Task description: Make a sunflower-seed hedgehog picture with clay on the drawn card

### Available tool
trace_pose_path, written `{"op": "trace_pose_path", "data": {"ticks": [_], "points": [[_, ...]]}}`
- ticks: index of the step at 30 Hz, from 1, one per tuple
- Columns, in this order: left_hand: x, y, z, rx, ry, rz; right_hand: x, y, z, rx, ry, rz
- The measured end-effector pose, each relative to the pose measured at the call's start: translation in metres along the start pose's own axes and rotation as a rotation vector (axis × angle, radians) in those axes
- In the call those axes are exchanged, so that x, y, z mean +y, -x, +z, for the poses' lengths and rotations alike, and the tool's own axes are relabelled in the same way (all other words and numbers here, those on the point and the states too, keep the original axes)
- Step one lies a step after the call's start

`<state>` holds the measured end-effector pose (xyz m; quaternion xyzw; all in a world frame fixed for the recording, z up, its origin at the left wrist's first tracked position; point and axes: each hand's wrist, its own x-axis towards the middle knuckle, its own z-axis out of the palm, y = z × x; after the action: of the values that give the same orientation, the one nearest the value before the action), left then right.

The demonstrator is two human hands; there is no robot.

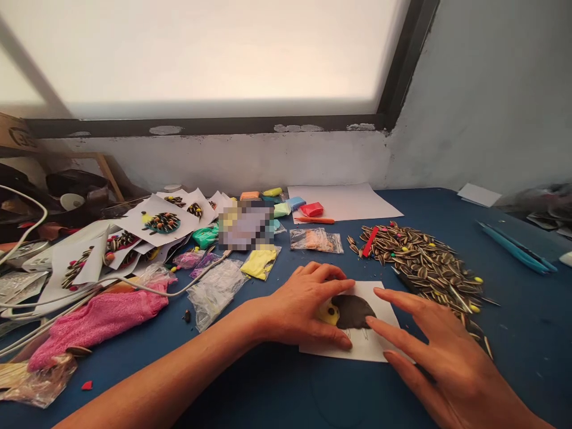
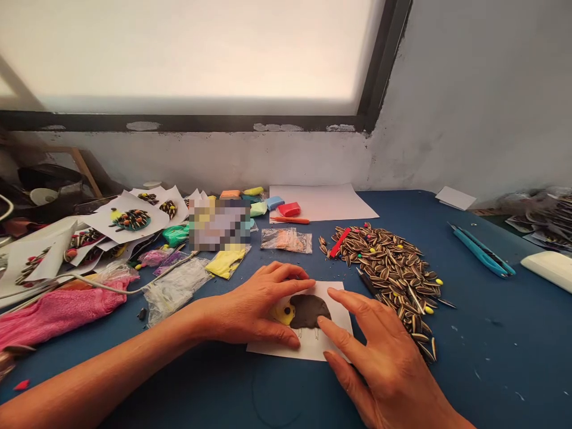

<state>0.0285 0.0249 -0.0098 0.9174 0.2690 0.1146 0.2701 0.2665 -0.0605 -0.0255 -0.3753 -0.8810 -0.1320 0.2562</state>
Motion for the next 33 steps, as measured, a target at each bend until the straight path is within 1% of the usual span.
{"op": "trace_pose_path", "data": {"ticks": [4,7,12,17,27,33], "points": [[0.001,0.000,0.000,-0.003,0.004,0.000,-0.002,-0.003,-0.001,-0.051,0.046,-0.045],[0.001,0.001,0.000,0.001,0.008,-0.001,-0.002,-0.003,-0.001,-0.055,0.077,-0.051],[0.001,0.001,0.000,0.001,0.008,0.003,-0.002,-0.001,0.000,-0.055,0.079,-0.040],[0.001,0.001,0.000,0.001,0.001,0.000,-0.001,0.003,0.000,-0.023,0.043,-0.012],[0.004,0.001,-0.001,-0.013,0.003,-0.022,-0.001,0.008,0.004,-0.034,0.058,0.027],[0.002,0.000,0.000,-0.008,0.002,-0.016,-0.001,0.007,-0.001,-0.007,0.002,0.028]]}}
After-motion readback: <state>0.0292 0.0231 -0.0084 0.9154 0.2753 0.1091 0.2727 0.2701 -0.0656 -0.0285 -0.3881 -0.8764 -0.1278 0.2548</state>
